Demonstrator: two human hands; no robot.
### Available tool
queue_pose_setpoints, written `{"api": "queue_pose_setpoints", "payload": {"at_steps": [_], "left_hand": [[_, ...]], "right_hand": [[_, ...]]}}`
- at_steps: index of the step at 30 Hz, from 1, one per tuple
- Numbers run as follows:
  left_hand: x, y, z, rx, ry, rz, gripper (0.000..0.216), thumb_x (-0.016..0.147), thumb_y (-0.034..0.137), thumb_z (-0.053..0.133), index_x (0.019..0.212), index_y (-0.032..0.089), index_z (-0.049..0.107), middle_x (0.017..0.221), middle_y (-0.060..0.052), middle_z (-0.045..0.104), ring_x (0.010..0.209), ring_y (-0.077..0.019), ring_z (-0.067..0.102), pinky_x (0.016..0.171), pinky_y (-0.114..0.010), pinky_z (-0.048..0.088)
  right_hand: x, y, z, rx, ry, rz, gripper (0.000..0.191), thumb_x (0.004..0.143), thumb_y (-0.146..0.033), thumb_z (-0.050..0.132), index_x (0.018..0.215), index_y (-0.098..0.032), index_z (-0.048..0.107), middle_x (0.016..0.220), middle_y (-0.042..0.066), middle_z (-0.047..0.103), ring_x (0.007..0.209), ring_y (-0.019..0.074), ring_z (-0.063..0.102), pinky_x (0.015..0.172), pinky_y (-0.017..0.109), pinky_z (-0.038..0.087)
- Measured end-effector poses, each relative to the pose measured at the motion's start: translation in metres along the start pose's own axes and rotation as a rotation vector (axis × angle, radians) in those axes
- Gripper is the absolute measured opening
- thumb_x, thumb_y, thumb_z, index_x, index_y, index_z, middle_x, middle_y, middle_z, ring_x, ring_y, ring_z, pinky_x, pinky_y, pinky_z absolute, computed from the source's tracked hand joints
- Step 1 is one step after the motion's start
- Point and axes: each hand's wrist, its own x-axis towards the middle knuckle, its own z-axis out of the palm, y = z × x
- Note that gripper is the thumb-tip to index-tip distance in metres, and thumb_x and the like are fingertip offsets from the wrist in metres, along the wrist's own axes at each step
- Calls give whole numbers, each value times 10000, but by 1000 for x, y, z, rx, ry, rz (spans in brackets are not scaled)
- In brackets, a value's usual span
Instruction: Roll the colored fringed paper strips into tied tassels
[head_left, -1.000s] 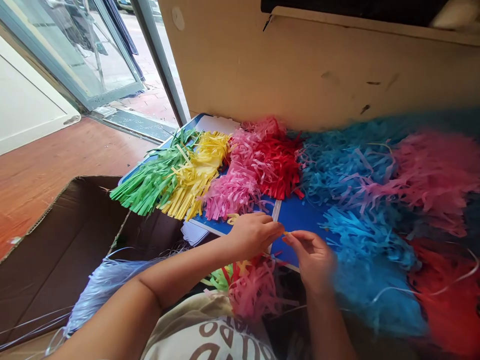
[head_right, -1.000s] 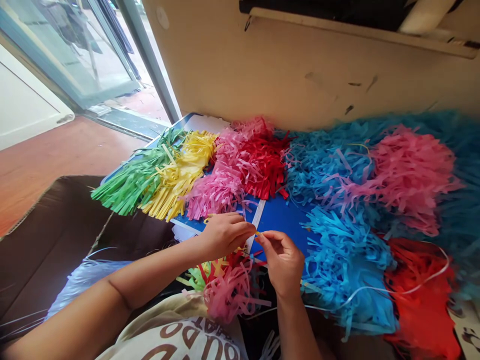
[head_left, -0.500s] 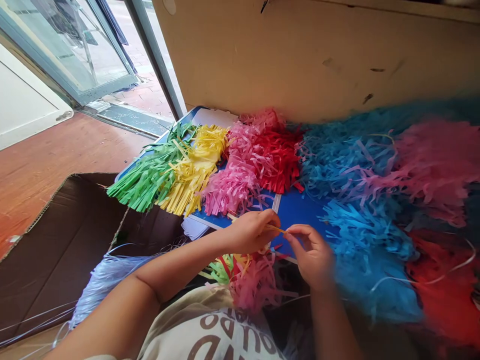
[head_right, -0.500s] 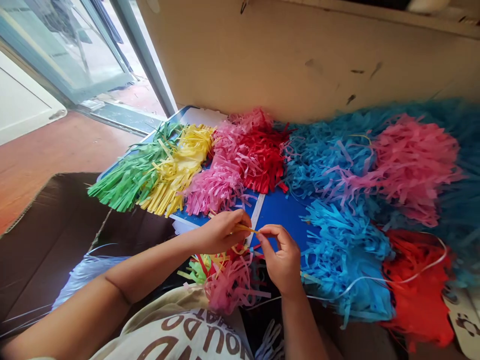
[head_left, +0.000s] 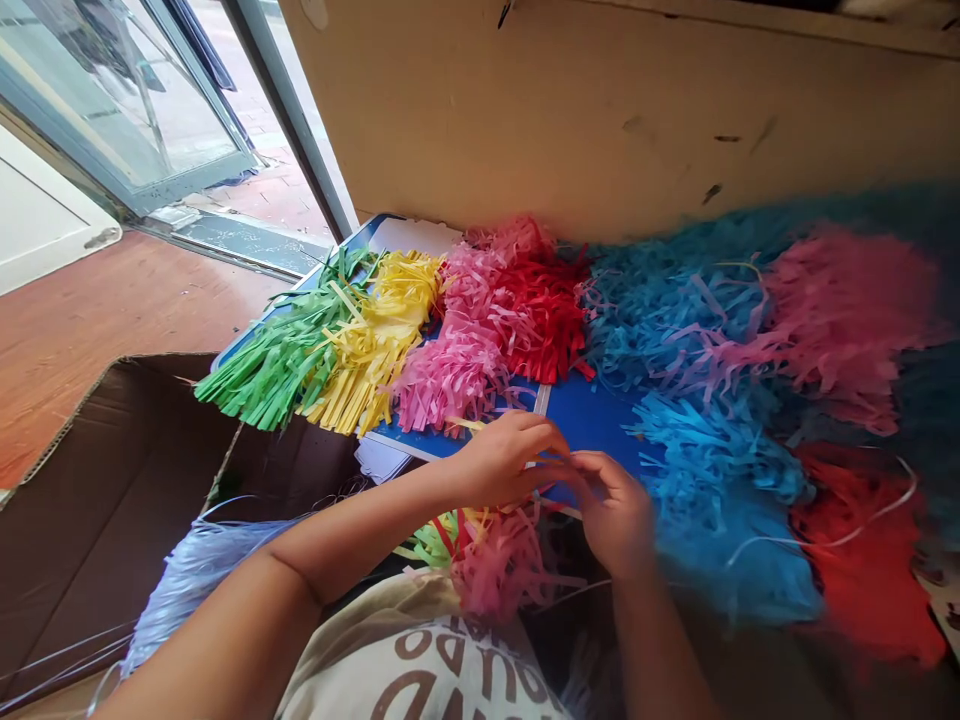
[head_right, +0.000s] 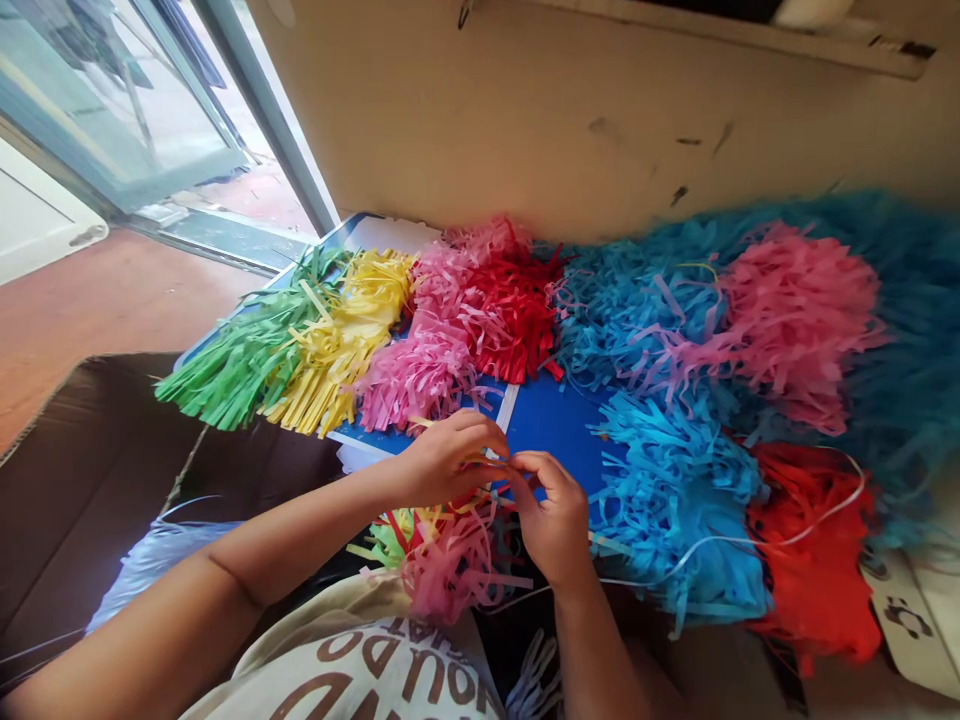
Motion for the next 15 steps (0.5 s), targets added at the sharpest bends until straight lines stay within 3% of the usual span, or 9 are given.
{"api": "queue_pose_setpoints", "payload": {"at_steps": [4, 15], "left_hand": [[3, -3, 6, -48, 6, 23, 210, 974, 292, 530, 908, 165, 684, 890, -62, 693, 805, -130, 644, 740, -213, 490], [5, -5, 21, 61, 239, 158, 161, 941, 243, 593, 890, 170, 728, 886, -59, 741, 781, -120, 676, 723, -211, 524]], "right_hand": [[-4, 0, 0, -49, 35, -5, 201, 924, -416, 582, 887, -231, 650, 846, 25, 690, 764, 170, 652, 710, 287, 518], [-10, 2, -1, -73, 182, -63, 84, 926, -303, 609, 931, -231, 652, 887, 6, 707, 800, 138, 677, 743, 243, 532]]}}
